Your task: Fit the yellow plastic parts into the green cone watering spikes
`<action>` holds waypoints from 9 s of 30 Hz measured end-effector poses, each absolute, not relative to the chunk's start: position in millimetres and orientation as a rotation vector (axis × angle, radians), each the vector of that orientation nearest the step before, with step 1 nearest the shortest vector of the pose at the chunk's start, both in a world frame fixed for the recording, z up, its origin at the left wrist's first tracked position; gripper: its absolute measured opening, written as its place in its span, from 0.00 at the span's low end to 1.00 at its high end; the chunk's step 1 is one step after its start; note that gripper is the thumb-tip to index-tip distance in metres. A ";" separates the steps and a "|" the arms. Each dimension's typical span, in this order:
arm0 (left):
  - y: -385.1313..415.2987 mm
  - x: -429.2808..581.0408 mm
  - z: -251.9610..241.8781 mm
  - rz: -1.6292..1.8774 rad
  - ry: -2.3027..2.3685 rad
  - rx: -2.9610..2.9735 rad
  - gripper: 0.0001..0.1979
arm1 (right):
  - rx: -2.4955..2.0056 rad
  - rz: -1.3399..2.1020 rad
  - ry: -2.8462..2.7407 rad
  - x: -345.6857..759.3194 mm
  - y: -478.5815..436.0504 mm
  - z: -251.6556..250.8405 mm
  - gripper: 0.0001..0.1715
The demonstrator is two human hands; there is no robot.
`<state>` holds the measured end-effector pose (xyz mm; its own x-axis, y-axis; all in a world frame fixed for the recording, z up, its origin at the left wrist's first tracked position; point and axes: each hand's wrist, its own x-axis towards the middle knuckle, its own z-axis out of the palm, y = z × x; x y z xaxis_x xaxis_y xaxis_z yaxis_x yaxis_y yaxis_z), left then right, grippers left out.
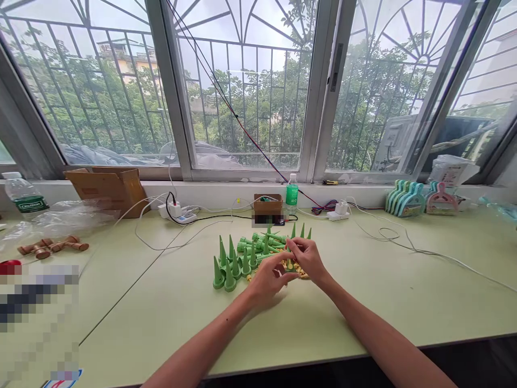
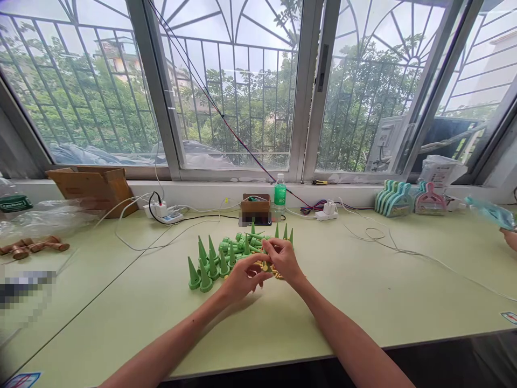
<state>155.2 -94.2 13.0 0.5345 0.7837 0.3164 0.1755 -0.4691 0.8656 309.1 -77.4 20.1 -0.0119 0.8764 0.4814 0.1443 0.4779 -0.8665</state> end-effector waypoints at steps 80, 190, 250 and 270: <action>-79.9 144.2 13.4 1.162 1.295 2.223 0.06 | -1.152 0.365 -1.720 319.4 -61.3 4.0 0.20; -96.2 148.9 8.2 0.848 1.069 2.537 0.09 | -1.364 0.021 -1.703 392.8 -50.2 14.4 0.14; -94.6 149.6 1.9 0.730 1.044 2.679 0.10 | -2.055 -0.203 -2.097 356.1 -64.9 17.1 0.11; -93.2 154.2 10.6 1.076 1.081 2.135 0.18 | -1.135 0.320 -1.516 341.7 -72.1 20.5 0.27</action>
<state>154.2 -93.2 10.6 0.3683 0.8294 0.4200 0.4239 -0.5519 0.7182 341.7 -72.1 20.5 0.1259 0.7828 0.6094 0.4702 0.4937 -0.7315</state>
